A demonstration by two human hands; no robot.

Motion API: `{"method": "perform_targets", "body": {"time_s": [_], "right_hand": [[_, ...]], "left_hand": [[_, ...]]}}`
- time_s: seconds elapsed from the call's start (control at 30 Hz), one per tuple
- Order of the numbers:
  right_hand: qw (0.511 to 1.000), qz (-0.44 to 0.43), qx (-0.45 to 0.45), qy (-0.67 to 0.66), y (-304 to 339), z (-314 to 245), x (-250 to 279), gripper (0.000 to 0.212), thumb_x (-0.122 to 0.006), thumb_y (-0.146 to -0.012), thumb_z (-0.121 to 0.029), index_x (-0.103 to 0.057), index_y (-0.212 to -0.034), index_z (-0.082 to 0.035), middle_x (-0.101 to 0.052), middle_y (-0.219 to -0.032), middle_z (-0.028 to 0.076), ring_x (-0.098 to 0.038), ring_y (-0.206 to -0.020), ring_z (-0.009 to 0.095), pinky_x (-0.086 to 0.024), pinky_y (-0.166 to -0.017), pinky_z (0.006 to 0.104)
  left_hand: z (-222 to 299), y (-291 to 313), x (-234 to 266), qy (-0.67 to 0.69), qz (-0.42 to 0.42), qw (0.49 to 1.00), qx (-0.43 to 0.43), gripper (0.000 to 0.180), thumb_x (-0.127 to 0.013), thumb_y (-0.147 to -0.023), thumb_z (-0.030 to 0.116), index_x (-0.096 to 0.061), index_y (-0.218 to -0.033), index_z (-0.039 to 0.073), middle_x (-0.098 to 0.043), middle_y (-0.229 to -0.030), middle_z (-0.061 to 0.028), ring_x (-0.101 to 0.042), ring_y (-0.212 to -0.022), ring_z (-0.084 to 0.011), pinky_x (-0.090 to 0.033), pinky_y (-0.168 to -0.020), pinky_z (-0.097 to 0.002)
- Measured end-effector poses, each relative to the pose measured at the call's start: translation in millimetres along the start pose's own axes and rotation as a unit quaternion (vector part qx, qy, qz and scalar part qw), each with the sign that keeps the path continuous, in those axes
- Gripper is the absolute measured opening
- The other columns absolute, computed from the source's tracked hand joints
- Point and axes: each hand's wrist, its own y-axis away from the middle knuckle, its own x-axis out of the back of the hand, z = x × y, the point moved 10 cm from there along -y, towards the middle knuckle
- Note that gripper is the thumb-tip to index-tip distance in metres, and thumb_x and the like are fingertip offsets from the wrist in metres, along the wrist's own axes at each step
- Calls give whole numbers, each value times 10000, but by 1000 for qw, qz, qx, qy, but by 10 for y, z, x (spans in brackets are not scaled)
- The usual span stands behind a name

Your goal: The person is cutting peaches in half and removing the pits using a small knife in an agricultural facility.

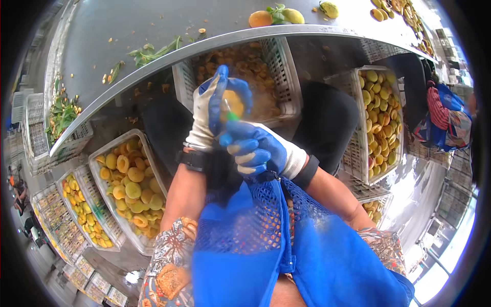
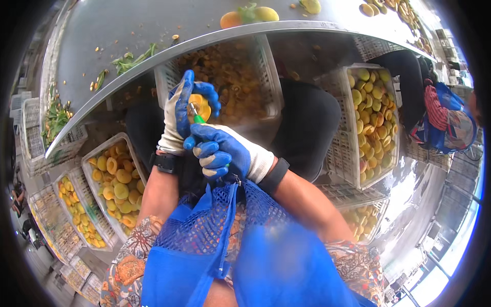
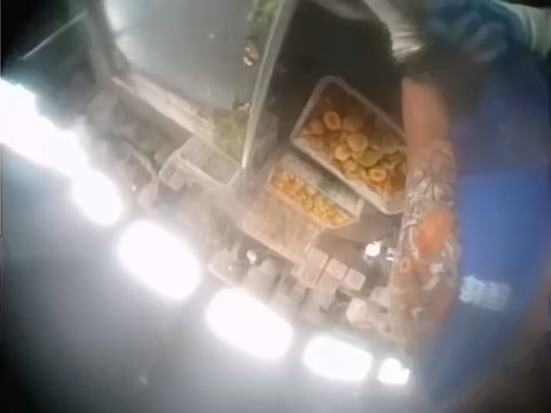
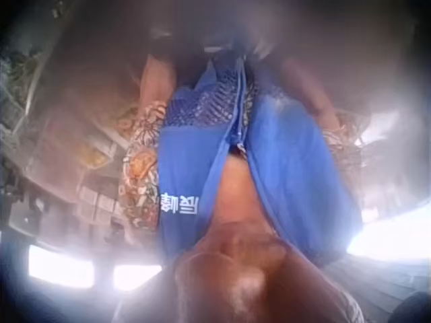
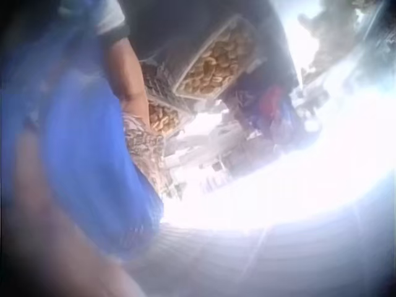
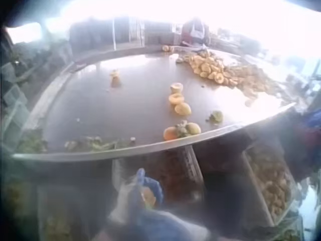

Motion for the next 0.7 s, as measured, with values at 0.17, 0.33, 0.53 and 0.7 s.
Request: {"method": "perform_targets", "body": {"time_s": [0.17,0.33,0.53,0.7], "right_hand": [[995,76,-3,67,99,-99,130,279,-509,-996,-350,-548,-929,-83,-391,-563,-106,-340,-391,20,-294,-386,202],[998,44,20,41,93,-82,148,307,-501,-998,-352,-565,-965,-53,-385,-550,-103,-338,-385,20,-294,-380,203],[1000,21,2,-11,154,-49,212,333,-483,-1007,-337,-572,-964,-20,-394,-559,-97,-340,-374,17,-284,-359,202],[990,63,23,128,282,-177,270,360,-484,-1007,-352,-582,-995,-6,-404,-566,-97,-346,-374,3,-283,-351,177]], "left_hand": [[146,19,48,-3,65,992,-112,516,-506,-967,485,-641,-949,-13,-671,-797,-141,-660,-664,-247,-564,-617,-360],[-118,-75,-15,89,14,995,30,423,-573,-950,427,-636,-912,10,-628,-773,-103,-630,-666,-215,-534,-583,-343],[7,-82,-151,-126,-58,990,18,423,-599,-937,408,-649,-859,-5,-638,-757,-110,-639,-662,-205,-538,-601,-341],[-87,-125,-131,-221,-85,965,116,426,-609,-929,412,-681,-856,-1,-659,-735,-100,-652,-686,-196,-537,-635,-325]]}}
